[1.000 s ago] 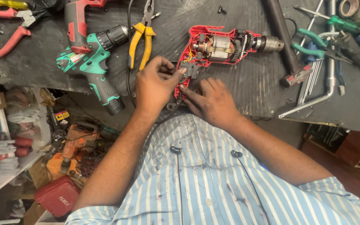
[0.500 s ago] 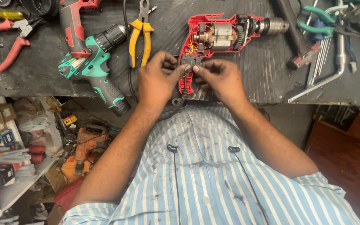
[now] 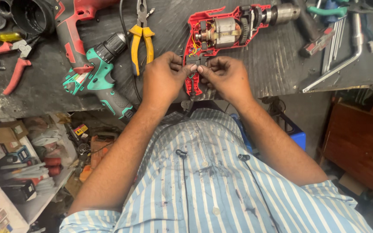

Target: The person repairs a disassembled electric drill on a workbench. They handle small internal components and wires, use a screwdriver on the drill housing, briefly reach into a parts shelf, and press the drill housing halves together by hand.

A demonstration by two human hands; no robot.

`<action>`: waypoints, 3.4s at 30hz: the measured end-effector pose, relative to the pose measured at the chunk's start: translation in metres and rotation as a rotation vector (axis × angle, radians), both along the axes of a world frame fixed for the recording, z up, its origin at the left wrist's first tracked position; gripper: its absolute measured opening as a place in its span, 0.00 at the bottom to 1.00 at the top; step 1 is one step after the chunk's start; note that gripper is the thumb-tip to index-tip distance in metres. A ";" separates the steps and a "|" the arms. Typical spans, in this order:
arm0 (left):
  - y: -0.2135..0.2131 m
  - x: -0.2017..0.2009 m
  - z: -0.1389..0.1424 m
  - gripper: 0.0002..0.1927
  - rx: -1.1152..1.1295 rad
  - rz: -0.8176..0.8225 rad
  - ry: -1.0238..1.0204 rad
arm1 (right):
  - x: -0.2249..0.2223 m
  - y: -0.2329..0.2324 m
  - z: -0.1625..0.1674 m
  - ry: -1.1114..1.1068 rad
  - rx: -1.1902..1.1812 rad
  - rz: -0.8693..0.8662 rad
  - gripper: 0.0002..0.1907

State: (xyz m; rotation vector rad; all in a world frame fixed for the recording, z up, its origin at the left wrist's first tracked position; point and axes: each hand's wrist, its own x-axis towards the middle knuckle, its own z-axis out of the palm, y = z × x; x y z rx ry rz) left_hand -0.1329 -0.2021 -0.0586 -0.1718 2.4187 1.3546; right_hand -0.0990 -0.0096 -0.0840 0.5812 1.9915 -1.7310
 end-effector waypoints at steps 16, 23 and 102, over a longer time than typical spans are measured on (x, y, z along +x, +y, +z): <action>-0.009 -0.001 -0.005 0.14 0.144 0.025 -0.058 | 0.013 -0.012 0.022 0.286 0.226 -0.054 0.12; -0.008 -0.007 -0.002 0.14 0.008 -0.056 -0.021 | 0.025 -0.025 0.036 0.591 0.713 0.230 0.14; 0.045 -0.019 0.038 0.07 0.481 0.074 0.176 | -0.110 0.096 0.076 0.800 0.348 0.667 0.14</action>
